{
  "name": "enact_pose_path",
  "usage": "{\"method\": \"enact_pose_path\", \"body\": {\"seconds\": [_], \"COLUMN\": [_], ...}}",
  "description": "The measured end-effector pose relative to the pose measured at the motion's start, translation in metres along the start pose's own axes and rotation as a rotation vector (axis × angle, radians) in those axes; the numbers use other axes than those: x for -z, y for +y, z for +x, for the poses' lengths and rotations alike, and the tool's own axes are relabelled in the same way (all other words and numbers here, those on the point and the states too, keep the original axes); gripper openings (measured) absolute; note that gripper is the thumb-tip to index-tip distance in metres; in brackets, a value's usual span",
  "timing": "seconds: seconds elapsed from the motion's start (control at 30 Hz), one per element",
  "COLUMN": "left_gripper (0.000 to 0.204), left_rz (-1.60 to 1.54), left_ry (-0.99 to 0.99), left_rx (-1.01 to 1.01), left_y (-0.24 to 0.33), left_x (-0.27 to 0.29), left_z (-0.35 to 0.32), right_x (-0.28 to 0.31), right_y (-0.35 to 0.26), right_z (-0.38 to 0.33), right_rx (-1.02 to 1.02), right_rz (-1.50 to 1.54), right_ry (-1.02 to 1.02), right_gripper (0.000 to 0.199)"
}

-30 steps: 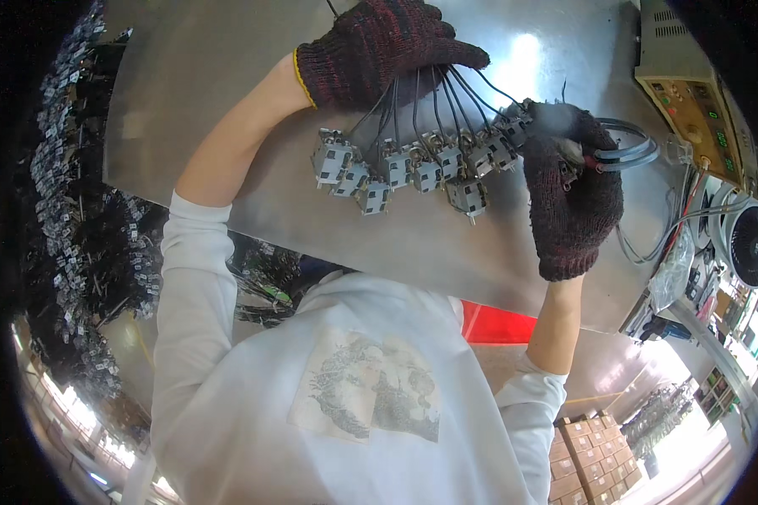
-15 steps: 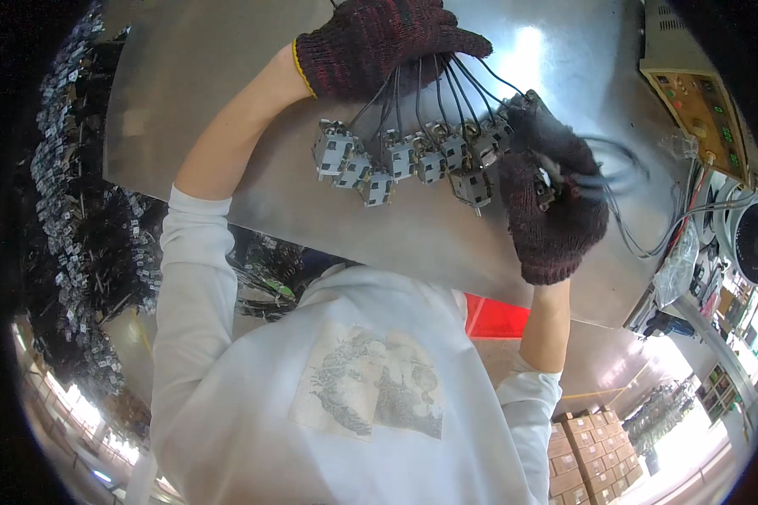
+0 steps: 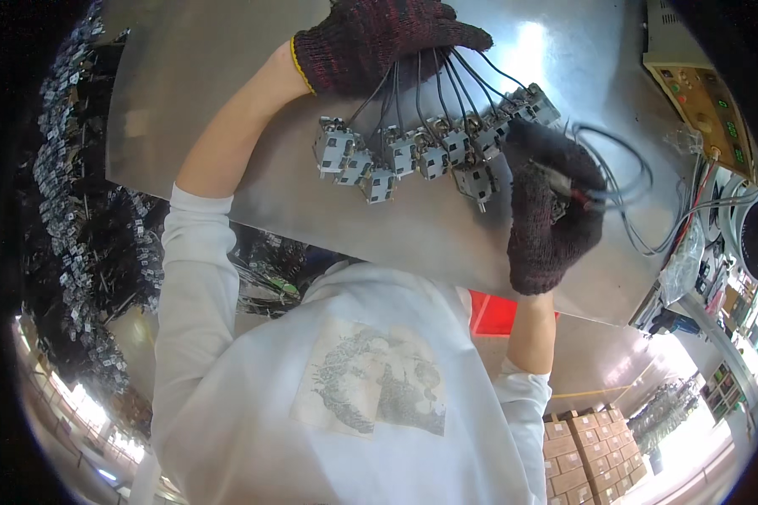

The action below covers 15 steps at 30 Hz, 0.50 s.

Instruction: Arranging and inspecting multiple wire harnesses on a workbench in an electronics manufacturing facility.

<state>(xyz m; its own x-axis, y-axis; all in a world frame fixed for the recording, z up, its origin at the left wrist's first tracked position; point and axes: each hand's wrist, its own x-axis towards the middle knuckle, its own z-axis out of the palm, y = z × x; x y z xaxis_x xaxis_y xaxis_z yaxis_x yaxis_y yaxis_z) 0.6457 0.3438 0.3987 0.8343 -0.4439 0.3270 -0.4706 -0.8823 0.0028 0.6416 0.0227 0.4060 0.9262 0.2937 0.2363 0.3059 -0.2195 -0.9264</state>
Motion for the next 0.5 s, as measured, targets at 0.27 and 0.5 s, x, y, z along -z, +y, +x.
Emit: {"method": "enact_pose_path", "body": {"seconds": [0.27,0.5], "left_gripper": [0.050,0.049], "left_rz": [-0.068,-0.023], "left_ry": [0.088,0.029], "left_rx": [-0.024,-0.004], "left_y": [-0.001,0.000], "left_x": [0.001,-0.001], "left_z": [-0.002,0.001], "right_x": [0.006,0.002], "right_y": [-0.008,-0.031], "right_z": [0.005,-0.019], "right_rx": [0.109,0.025], "right_rz": [0.059,0.397], "right_ry": [-0.113,-0.077], "right_gripper": [0.036,0.032]}}
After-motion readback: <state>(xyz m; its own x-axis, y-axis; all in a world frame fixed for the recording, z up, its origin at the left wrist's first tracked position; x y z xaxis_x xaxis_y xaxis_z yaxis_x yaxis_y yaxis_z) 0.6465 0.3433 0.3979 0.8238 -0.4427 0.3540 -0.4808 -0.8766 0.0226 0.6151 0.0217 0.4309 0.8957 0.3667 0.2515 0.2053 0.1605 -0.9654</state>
